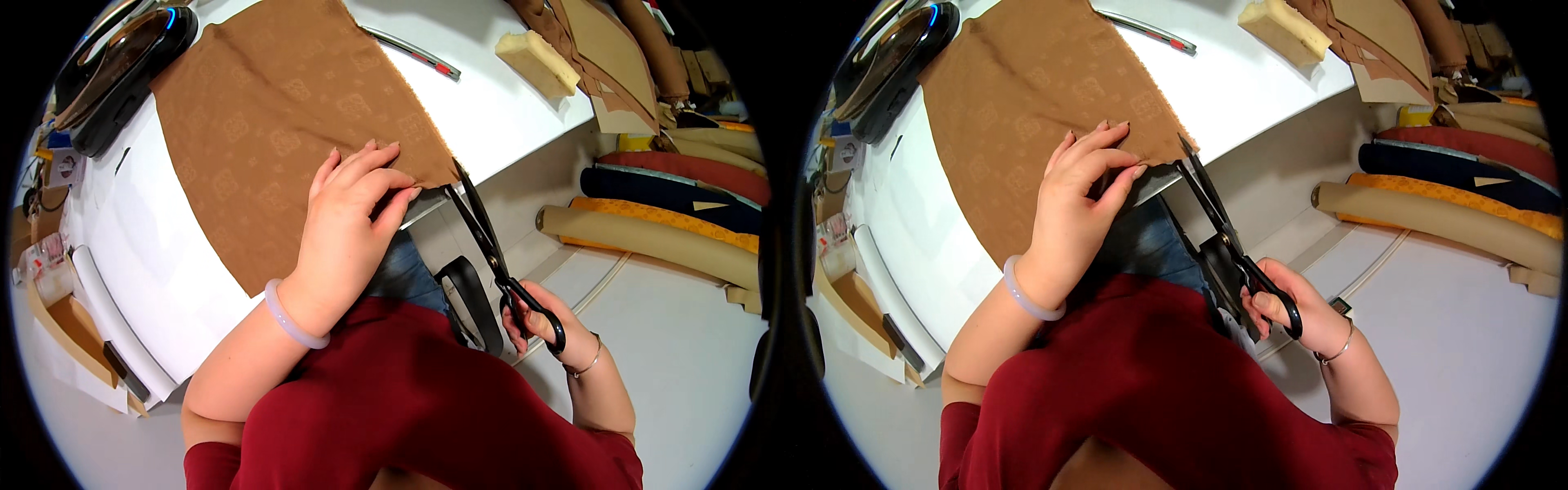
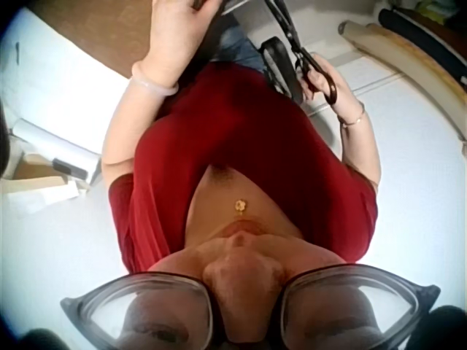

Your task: The person cuts a white sheet with scissors, then places a brown fabric piece on the table and trims its edges. They iron the brown fabric piece with a handheld iron, then adjust the camera strap before ironing again.

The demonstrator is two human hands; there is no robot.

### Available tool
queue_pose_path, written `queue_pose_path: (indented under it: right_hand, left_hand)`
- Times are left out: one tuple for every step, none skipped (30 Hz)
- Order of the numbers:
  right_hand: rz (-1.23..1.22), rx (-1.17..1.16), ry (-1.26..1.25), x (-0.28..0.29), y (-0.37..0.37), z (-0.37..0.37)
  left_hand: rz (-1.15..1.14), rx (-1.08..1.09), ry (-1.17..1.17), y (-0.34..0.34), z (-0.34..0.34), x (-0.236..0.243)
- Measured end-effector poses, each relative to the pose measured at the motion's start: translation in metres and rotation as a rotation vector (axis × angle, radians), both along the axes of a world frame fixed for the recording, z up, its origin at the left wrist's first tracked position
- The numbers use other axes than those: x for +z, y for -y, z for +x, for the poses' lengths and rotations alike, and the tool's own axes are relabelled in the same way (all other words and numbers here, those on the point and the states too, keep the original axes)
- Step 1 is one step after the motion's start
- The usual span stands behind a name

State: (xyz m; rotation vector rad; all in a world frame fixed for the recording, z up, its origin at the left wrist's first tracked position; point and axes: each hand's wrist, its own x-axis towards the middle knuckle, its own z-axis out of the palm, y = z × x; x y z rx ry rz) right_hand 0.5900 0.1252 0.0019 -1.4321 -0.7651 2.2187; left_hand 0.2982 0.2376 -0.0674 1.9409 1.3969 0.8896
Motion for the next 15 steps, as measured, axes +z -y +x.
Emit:
queue_pose_path:
  right_hand:
    - [-0.007,-0.002,-0.006,0.001,0.001,0.0]
    - [-0.008,0.003,-0.005,0.0,0.002,0.0]
    - [-0.008,0.009,-0.004,-0.002,0.004,0.001]
    - [-0.008,0.012,-0.005,-0.004,0.005,0.001]
    - [-0.003,0.021,0.007,-0.004,0.004,0.0]
    - [0.002,0.03,0.019,-0.005,0.001,-0.001]
    - [0.006,0.037,0.03,-0.007,0.0,-0.003]
    - [0.005,0.03,0.035,-0.008,-0.002,-0.004]
    - [0.004,0.024,0.04,-0.01,-0.004,-0.005]
    - [0.005,0.017,0.048,-0.011,-0.004,-0.006]
    - [0.008,0.006,0.061,-0.012,-0.003,-0.007]
    - [0.012,-0.004,0.075,-0.014,-0.002,-0.007]
    - [0.011,-0.013,0.088,-0.017,-0.002,-0.007]
    - [0.014,0.002,0.109,-0.018,-0.003,-0.007]
    - [0.017,0.018,0.13,-0.019,-0.003,-0.007]
  left_hand:
    - [0.003,-0.005,-0.008,0.0,0.0,-0.001]
    - [0.006,-0.011,-0.016,0.001,0.0,-0.002]
    - [0.009,-0.016,-0.024,0.001,0.0,-0.003]
    - [0.015,-0.025,-0.039,0.001,0.0,-0.004]
    - [0.02,-0.033,-0.054,0.001,-0.001,-0.004]
    - [0.026,-0.041,-0.069,0.002,-0.001,-0.004]
    - [0.024,-0.057,-0.076,0.002,-0.002,-0.004]
    - [0.023,-0.073,-0.083,0.002,-0.003,-0.002]
    - [0.021,-0.087,-0.09,0.002,-0.005,0.0]
    - [0.047,-0.067,-0.091,0.001,-0.007,0.002]
    - [0.073,-0.045,-0.091,-0.001,-0.01,0.003]
    - [0.099,-0.023,-0.09,-0.002,-0.014,0.005]
    - [0.111,-0.001,-0.143,-0.003,-0.019,0.007]
    - [0.124,0.022,-0.162,-0.006,-0.024,0.009]
    - [0.137,0.046,-0.182,-0.009,-0.03,0.01]
